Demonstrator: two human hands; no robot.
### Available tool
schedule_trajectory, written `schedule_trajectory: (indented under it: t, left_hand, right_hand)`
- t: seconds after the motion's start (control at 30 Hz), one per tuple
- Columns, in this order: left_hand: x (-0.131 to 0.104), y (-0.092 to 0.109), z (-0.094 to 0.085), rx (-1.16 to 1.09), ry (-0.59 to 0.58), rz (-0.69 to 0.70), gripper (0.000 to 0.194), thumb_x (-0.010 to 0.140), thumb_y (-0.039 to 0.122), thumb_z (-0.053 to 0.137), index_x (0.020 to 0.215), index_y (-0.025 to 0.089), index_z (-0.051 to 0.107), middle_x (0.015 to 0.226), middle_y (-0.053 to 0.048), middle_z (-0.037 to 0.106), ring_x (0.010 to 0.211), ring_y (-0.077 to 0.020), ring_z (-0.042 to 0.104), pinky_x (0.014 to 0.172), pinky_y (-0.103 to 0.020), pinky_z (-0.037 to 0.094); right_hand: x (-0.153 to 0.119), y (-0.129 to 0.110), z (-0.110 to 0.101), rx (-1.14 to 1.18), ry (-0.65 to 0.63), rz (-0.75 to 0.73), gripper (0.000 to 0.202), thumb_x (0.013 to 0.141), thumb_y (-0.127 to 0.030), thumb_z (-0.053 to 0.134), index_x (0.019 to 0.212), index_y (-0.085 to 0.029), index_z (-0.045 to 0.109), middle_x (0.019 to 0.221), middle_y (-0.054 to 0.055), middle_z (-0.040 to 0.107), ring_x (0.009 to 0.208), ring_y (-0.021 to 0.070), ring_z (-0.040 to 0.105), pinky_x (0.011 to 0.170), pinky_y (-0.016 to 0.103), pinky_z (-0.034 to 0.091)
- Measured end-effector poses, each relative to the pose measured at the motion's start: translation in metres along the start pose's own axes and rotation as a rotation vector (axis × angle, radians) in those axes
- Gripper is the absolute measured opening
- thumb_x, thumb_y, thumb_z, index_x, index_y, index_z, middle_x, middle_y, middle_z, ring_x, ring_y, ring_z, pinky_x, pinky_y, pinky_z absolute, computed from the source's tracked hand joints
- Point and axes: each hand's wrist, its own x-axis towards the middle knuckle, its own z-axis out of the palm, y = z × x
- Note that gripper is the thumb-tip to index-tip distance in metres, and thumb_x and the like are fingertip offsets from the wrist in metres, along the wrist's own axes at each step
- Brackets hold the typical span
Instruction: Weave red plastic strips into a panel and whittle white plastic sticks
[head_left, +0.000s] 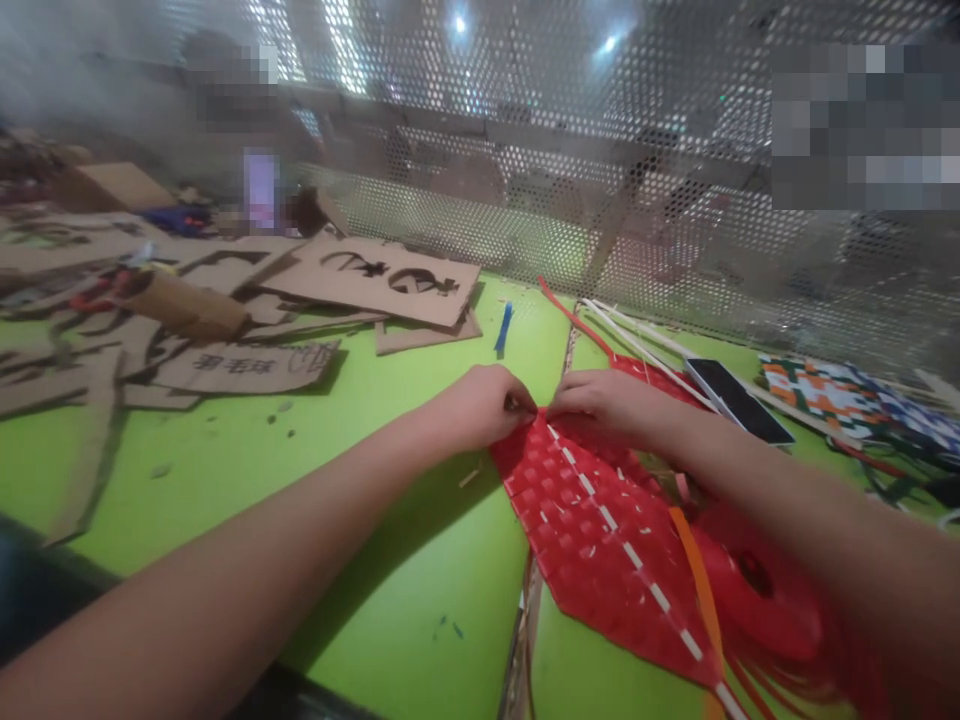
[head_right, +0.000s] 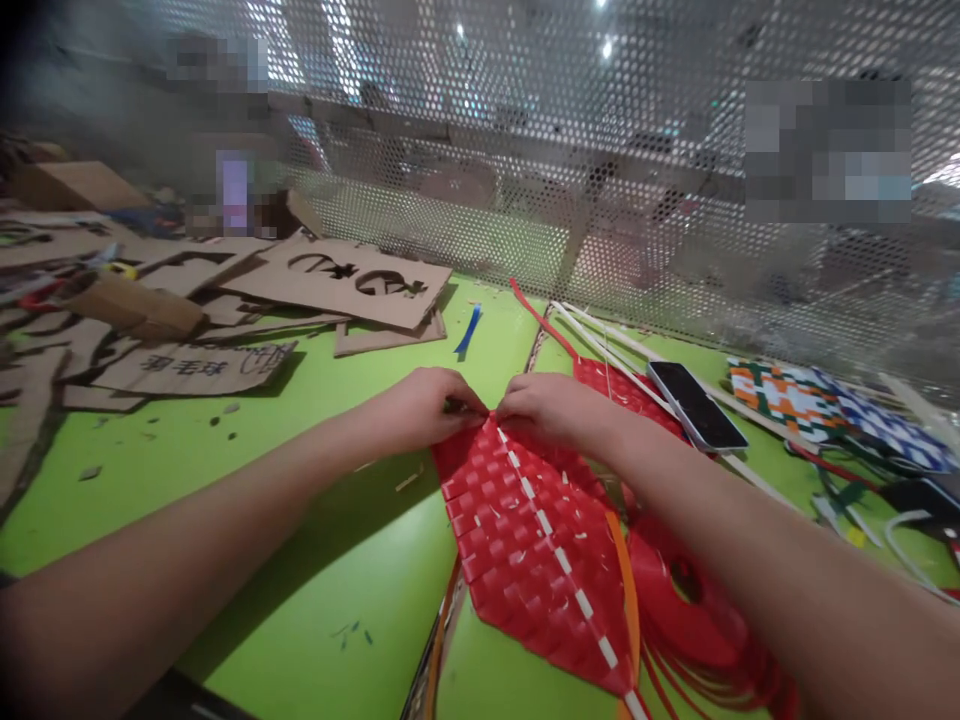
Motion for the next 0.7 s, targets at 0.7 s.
schedule_trajectory:
  t: [0.7]
  left_hand:
    - [-0.001,0.004,0.007,-0.080,-0.044,-0.053,0.028,0.088,0.039,0.070,0.103,0.016,0.075,0.096,-0.010,0.081,0.080,-0.0237,0.071,0.068,-0.031,0.050]
  right_hand:
    - [0.005,-0.006,-0.009,-0.031,-0.054,0.076,0.021,0.099,-0.024,0.066,0.117,-0.020,0.076,0.116,0.012,0.074,0.106,0.0257,0.069,0.092,0.036,0.053]
